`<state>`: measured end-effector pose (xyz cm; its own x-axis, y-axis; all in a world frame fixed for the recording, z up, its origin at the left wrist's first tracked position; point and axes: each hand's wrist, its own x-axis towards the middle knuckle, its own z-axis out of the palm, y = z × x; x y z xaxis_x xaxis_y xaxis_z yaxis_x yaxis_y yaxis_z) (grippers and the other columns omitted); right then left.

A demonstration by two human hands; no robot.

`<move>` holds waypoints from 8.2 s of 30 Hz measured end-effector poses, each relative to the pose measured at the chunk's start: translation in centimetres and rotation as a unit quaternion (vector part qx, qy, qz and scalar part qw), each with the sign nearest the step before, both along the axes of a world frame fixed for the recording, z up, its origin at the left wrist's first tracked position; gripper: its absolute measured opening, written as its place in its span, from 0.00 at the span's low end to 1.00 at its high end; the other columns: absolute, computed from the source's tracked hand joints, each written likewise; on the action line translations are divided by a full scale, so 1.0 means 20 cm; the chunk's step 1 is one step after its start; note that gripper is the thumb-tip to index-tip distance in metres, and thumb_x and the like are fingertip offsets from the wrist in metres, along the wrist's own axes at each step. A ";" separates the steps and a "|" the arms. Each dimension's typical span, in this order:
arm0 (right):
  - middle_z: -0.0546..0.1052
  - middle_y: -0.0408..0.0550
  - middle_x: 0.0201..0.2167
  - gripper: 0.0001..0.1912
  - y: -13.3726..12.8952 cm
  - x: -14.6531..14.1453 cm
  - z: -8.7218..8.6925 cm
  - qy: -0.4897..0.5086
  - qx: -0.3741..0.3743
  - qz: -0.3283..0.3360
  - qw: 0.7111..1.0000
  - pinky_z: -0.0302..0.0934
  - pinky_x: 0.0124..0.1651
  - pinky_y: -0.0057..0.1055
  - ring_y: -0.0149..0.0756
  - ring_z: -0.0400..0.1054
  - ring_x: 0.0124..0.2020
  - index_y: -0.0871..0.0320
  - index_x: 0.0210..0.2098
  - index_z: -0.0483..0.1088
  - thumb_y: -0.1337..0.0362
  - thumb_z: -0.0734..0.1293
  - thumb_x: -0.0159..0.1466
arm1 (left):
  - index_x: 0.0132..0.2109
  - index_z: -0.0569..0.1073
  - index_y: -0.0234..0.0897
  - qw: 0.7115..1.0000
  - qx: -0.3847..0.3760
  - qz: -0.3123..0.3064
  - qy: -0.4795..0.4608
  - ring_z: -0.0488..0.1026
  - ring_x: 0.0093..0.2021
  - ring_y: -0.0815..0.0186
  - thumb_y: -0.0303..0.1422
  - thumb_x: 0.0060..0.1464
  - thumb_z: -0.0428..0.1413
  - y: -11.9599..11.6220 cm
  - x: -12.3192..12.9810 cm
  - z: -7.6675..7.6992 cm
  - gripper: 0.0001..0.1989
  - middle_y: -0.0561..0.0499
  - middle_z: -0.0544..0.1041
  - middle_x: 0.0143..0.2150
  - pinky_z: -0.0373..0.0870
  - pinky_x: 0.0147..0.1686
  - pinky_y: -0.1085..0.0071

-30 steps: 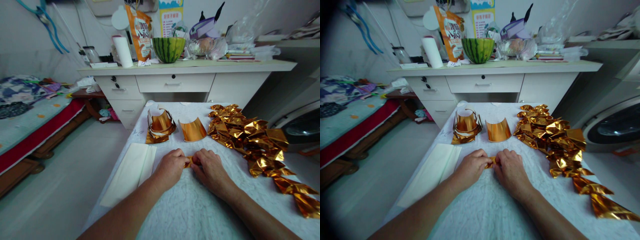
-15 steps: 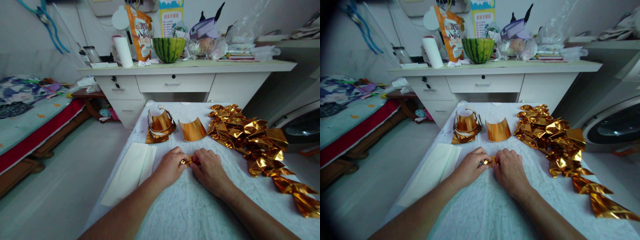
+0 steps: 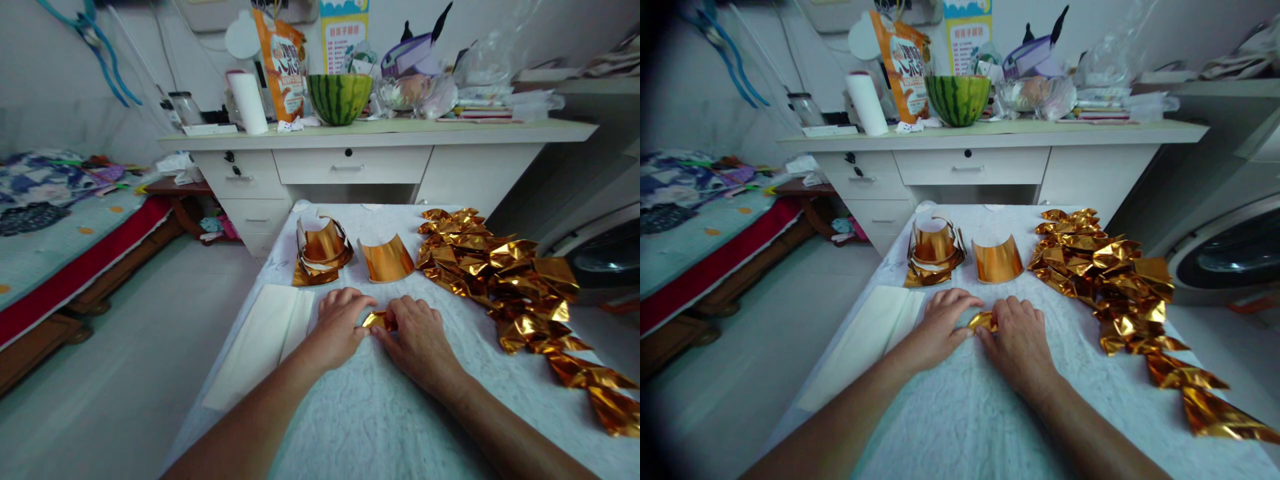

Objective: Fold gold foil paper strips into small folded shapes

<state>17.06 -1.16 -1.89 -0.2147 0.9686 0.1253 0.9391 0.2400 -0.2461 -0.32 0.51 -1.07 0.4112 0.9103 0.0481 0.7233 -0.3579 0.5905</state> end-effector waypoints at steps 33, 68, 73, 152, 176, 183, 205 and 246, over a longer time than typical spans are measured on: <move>0.71 0.49 0.42 0.10 0.05 0.25 -0.03 -0.010 -0.028 -0.005 1.000 0.51 0.40 0.38 0.46 0.62 0.42 0.45 0.45 0.72 0.63 0.64 0.65 | 0.58 0.68 0.58 0.994 -0.077 -0.037 0.062 0.53 0.64 0.56 0.25 0.52 0.50 0.01 -0.04 0.04 0.29 0.53 0.60 0.63 0.51 0.62 0.54; 0.73 0.47 0.35 0.07 0.03 0.21 0.03 0.157 -0.025 0.163 0.974 0.60 0.42 0.34 0.38 0.66 0.38 0.56 0.38 0.71 0.66 0.61 0.68 | 0.42 0.74 0.39 0.997 -0.018 -0.049 -0.048 0.70 0.39 0.65 0.29 0.54 0.54 0.01 -0.03 0.03 0.08 0.52 0.72 0.39 0.66 0.41 0.71; 0.75 0.47 0.34 0.09 0.02 0.21 0.04 0.156 -0.020 0.124 0.980 0.61 0.41 0.34 0.38 0.69 0.37 0.57 0.38 0.71 0.63 0.60 0.68 | 0.40 0.76 0.38 0.996 -0.026 -0.029 -0.086 0.71 0.37 0.66 0.28 0.55 0.53 0.01 -0.02 0.05 0.08 0.52 0.73 0.36 0.65 0.37 0.72; 0.67 0.39 0.29 0.13 0.05 0.30 0.07 0.618 -0.307 0.077 0.719 0.54 0.35 0.24 0.27 0.60 0.31 0.58 0.34 0.70 0.58 0.74 0.57 | 0.38 0.71 0.33 0.816 -0.332 0.037 -0.471 0.67 0.28 0.72 0.33 0.45 0.63 0.04 -0.04 0.03 0.14 0.54 0.74 0.28 0.60 0.30 0.74; 0.69 0.39 0.27 0.15 0.03 0.32 0.07 0.611 -0.348 0.067 0.708 0.53 0.32 0.24 0.27 0.59 0.28 0.57 0.34 0.72 0.56 0.76 0.54 | 0.35 0.71 0.32 0.787 -0.384 -0.025 -0.483 0.69 0.29 0.70 0.35 0.41 0.66 0.03 -0.05 0.01 0.17 0.52 0.74 0.28 0.61 0.31 0.73; 0.70 0.40 0.28 0.14 0.05 0.31 0.07 0.590 -0.351 0.102 0.720 0.54 0.34 0.25 0.28 0.61 0.30 0.58 0.33 0.73 0.56 0.75 0.55 | 0.35 0.71 0.32 0.787 -0.398 -0.018 -0.471 0.71 0.29 0.70 0.35 0.38 0.68 0.02 -0.05 0.01 0.18 0.51 0.76 0.29 0.62 0.31 0.74; 0.68 0.41 0.27 0.14 0.02 0.28 0.12 0.559 -0.325 0.144 0.749 0.55 0.32 0.27 0.29 0.60 0.29 0.58 0.29 0.70 0.53 0.73 0.58 | 0.33 0.72 0.32 0.811 -0.390 -0.028 -0.435 0.70 0.29 0.71 0.33 0.38 0.67 0.01 -0.04 0.01 0.15 0.52 0.75 0.29 0.62 0.32 0.74; 0.69 0.42 0.29 0.10 0.01 0.20 0.03 0.520 -0.188 0.048 0.832 0.56 0.28 0.25 0.28 0.62 0.28 0.56 0.37 0.64 0.57 0.66 0.64 | 0.42 0.71 0.34 0.937 -0.154 0.026 -0.312 0.71 0.36 0.67 0.25 0.50 0.54 -0.03 0.04 0.03 0.11 0.51 0.74 0.36 0.68 0.35 0.72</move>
<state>21.11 -0.87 -1.35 -0.2571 0.9662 -0.0163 0.1517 0.0237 -0.9881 0.54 -0.17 -0.46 0.3446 0.9387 -0.0044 0.2147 -0.0743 0.9739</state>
